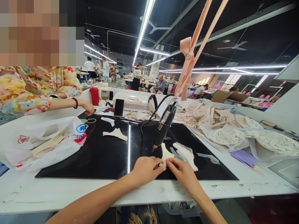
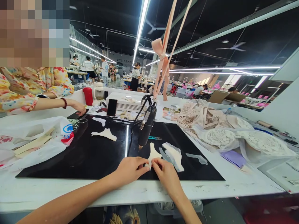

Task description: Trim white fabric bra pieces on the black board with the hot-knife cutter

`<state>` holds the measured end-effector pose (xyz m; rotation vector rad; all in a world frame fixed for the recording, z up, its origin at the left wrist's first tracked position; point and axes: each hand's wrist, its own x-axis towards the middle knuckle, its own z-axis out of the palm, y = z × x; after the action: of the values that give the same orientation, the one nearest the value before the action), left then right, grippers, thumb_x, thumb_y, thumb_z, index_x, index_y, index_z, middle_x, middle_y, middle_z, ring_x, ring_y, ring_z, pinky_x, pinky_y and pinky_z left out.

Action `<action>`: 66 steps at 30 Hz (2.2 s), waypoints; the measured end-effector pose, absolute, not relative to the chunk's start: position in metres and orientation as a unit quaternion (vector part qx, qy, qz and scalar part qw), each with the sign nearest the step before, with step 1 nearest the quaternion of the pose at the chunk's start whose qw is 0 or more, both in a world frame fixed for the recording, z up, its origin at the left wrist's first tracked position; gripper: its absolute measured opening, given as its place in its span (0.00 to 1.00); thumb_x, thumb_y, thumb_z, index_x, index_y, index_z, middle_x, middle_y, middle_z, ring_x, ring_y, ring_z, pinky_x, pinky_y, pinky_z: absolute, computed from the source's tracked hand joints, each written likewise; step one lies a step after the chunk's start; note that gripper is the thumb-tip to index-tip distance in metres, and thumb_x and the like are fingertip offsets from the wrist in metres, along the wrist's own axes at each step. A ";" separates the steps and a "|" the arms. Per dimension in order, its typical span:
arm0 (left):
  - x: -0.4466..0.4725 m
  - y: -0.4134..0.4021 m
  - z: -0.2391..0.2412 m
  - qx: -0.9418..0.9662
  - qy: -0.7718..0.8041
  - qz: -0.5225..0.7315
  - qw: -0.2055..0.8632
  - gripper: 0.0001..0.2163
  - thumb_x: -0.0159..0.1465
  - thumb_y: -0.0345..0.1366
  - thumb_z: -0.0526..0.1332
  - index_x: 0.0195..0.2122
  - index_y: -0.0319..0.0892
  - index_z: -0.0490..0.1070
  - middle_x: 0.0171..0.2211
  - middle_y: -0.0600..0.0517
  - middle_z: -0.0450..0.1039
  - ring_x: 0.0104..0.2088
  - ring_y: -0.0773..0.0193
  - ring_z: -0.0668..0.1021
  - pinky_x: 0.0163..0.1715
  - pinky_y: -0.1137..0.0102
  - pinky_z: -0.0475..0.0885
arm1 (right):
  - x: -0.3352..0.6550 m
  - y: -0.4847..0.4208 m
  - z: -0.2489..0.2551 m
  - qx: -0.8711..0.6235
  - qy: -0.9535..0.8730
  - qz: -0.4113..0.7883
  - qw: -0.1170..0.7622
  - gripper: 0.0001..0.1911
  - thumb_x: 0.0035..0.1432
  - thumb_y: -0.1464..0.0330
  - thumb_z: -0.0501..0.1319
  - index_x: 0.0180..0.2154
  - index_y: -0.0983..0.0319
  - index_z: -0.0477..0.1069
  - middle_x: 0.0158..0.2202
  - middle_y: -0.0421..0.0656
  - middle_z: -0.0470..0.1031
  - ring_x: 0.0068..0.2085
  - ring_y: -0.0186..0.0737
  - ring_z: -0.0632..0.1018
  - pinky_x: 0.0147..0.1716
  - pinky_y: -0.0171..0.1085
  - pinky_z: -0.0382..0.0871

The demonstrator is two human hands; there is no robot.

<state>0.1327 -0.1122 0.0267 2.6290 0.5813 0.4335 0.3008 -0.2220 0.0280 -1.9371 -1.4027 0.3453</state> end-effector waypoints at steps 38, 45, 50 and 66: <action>0.130 -0.104 0.027 0.861 0.223 0.191 0.415 0.14 0.69 0.43 0.55 0.38 0.46 0.79 0.31 0.53 0.77 0.31 0.63 0.74 0.33 0.70 0.62 | 0.313 -0.226 0.099 -0.621 -0.481 0.033 0.619 0.13 0.64 0.55 0.62 0.38 0.58 0.72 0.36 0.42 0.79 0.38 0.41 0.80 0.43 0.38 0.75; 0.122 -0.088 0.039 0.754 0.210 0.142 0.606 0.25 0.68 0.53 0.51 0.46 0.36 0.75 0.36 0.47 0.75 0.33 0.64 0.75 0.30 0.72 0.68 | 0.268 -0.267 0.092 -0.567 -0.660 0.012 0.493 0.07 0.70 0.68 0.55 0.43 0.53 0.73 0.40 0.40 0.81 0.42 0.38 0.82 0.39 0.31 0.76; 0.086 -0.083 0.061 0.677 0.194 0.086 0.704 0.34 0.62 0.67 0.53 0.44 0.37 0.78 0.38 0.47 0.75 0.34 0.66 0.76 0.34 0.71 0.71 | 0.248 -0.256 0.080 -0.522 -0.726 0.057 0.444 0.10 0.68 0.72 0.55 0.45 0.52 0.71 0.41 0.40 0.81 0.42 0.37 0.83 0.42 0.32 0.76; 0.018 -0.070 0.074 0.618 0.266 0.156 0.723 0.17 0.51 0.46 0.76 0.35 0.38 0.79 0.29 0.54 0.75 0.28 0.71 0.72 0.32 0.73 0.65 | 0.194 -0.219 0.053 -0.544 -0.300 0.542 0.567 0.32 0.53 0.45 0.68 0.50 0.60 0.78 0.42 0.48 0.80 0.41 0.44 0.78 0.36 0.37 0.75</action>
<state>0.0176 -0.0702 0.0744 1.3647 0.5882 0.3435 0.1938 -0.2188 0.0532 -1.2776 -0.7040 1.2738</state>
